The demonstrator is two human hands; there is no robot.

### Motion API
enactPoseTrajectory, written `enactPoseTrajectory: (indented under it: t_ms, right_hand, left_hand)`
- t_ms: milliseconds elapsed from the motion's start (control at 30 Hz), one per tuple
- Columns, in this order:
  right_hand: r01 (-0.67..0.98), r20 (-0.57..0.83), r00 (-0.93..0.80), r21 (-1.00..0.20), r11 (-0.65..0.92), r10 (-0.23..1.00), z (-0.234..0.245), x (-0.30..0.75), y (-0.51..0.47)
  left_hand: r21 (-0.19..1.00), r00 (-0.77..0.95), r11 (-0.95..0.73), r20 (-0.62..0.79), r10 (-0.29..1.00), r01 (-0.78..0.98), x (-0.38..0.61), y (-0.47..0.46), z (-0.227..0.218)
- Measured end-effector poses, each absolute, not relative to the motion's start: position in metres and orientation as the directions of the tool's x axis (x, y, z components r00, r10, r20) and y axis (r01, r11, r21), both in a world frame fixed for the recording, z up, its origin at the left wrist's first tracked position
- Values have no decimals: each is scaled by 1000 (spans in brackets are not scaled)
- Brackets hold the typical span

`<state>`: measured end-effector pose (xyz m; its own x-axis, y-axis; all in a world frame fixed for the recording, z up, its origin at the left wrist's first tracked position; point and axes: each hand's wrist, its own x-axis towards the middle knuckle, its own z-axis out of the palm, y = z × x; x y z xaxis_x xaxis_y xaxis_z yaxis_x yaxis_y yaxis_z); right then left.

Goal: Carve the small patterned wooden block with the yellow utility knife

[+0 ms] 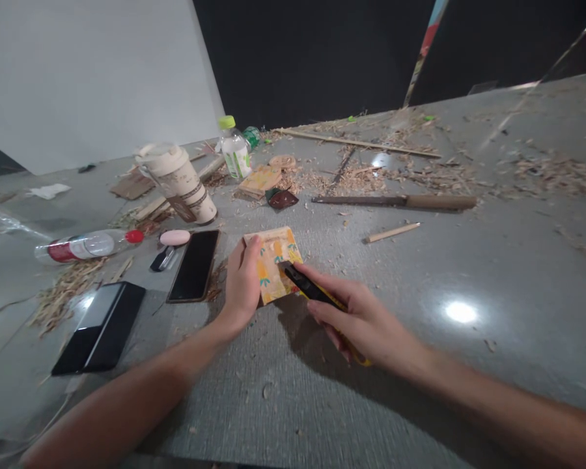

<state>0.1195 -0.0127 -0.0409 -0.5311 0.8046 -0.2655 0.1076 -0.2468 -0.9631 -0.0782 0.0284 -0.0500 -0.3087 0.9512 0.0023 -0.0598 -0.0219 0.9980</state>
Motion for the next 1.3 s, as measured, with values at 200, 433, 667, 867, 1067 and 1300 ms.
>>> enactPoseTrajectory:
  t_ms: [200, 433, 667, 867, 1067, 1300]
  right_hand:
    - [41, -270, -558, -953, -299, 785, -40, 121, -11]
    - [-143, -345, -591, -845, -516, 729, -33, 126, -6]
    - [-273, -368, -588, -748, -605, 721, -30, 130, 1]
    - [29, -247, -473, -964, -266, 846, -22, 133, 2]
    - [193, -16, -538, -976, 105, 843, 5, 125, -3]
    - [173, 27, -644, -968, 180, 764, 36, 113, -3]
  left_hand:
    - [998, -311, -52, 40, 950, -32, -81, 29, -55]
    - [993, -303, -86, 57, 951, -83, -83, 31, -61]
    - [993, -322, -54, 17, 947, -105, -83, 33, -63]
    - [986, -306, -53, 2, 952, -161, -85, 36, -69]
    - [986, -343, -90, 35, 939, -144, -84, 37, -66]
    - [998, -360, -52, 36, 932, -34, -80, 25, -35]
